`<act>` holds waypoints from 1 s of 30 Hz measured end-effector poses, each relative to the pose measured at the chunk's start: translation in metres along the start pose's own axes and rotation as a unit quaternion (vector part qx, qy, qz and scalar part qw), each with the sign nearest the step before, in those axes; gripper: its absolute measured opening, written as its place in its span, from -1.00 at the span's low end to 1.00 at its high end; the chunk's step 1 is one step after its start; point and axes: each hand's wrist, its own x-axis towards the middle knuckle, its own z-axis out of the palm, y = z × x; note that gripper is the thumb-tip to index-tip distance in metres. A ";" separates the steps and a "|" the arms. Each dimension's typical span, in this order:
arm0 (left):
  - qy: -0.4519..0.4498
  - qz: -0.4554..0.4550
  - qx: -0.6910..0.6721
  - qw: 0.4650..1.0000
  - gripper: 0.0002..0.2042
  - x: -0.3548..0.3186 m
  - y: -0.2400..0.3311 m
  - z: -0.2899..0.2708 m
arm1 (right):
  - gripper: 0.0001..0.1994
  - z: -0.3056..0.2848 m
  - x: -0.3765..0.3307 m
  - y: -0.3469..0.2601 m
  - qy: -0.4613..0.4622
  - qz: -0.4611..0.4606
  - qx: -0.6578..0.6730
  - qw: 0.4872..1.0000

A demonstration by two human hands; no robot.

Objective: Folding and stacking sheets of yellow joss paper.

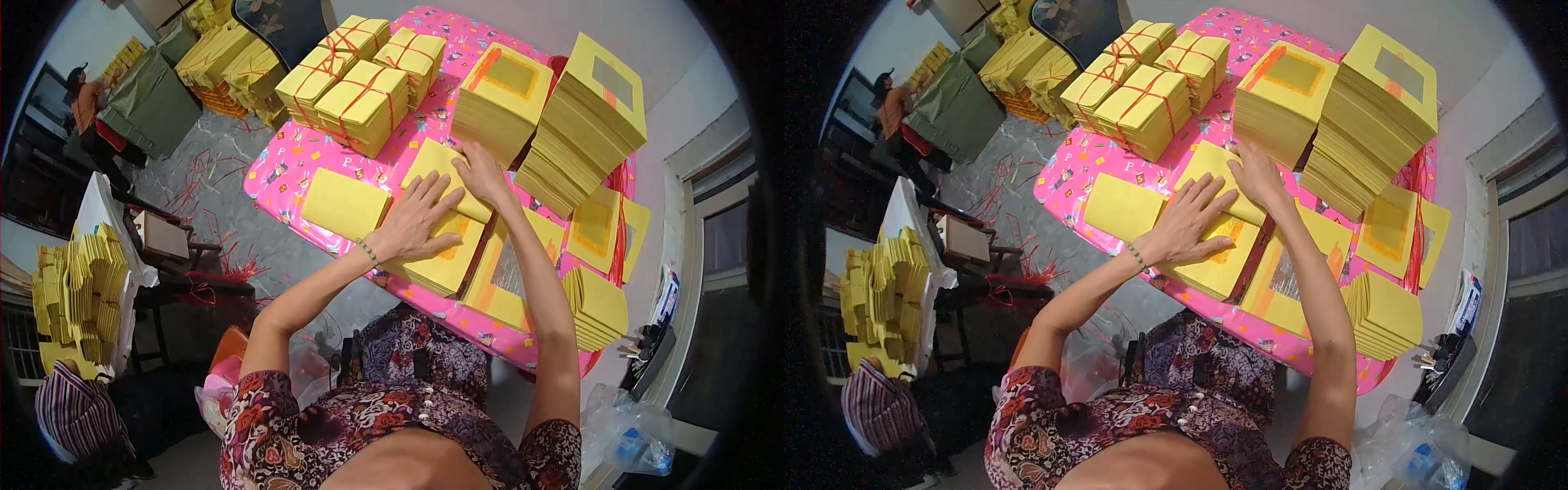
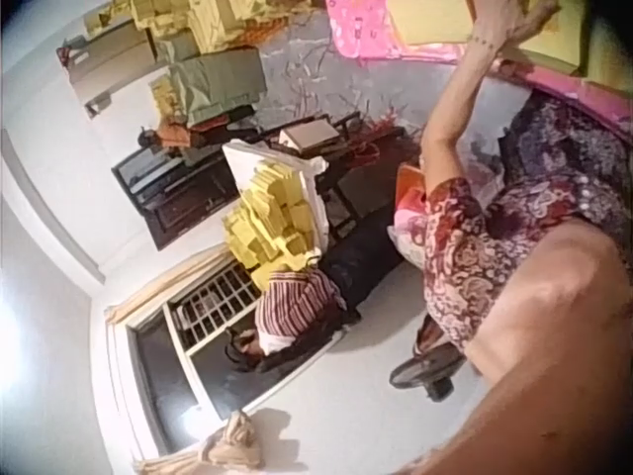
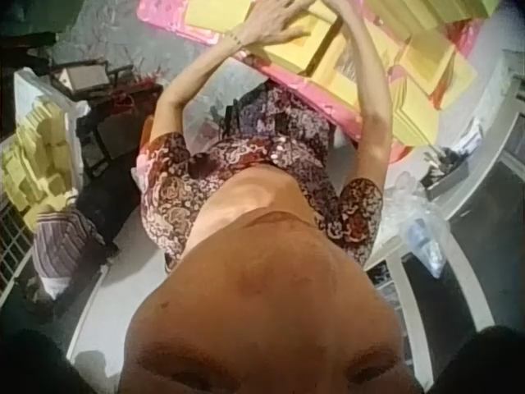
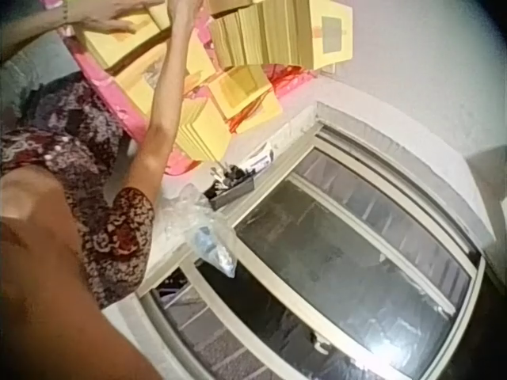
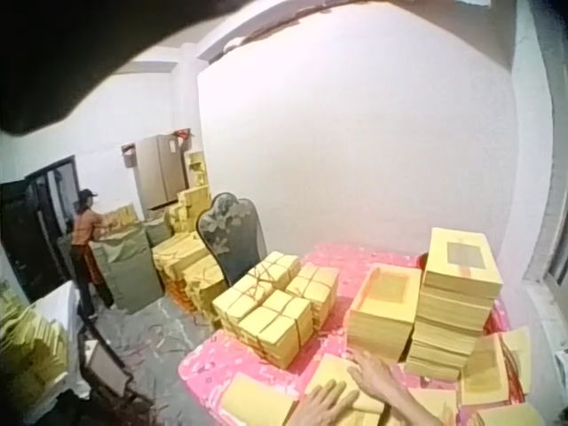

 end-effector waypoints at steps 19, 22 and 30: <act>0.022 0.009 0.013 1.000 -0.19 -0.001 -0.003 0.003 | -0.44 -0.012 -0.131 -0.034 0.015 -0.103 -0.160 0.982; 0.019 0.002 0.013 1.000 -0.19 -0.004 -0.005 0.001 | -0.42 -0.007 -0.135 -0.032 0.011 -0.105 -0.172 0.979; 0.001 0.010 0.026 1.000 -0.21 -0.002 -0.003 0.001 | -0.38 -0.006 -0.143 -0.031 -0.025 -0.092 -0.177 0.980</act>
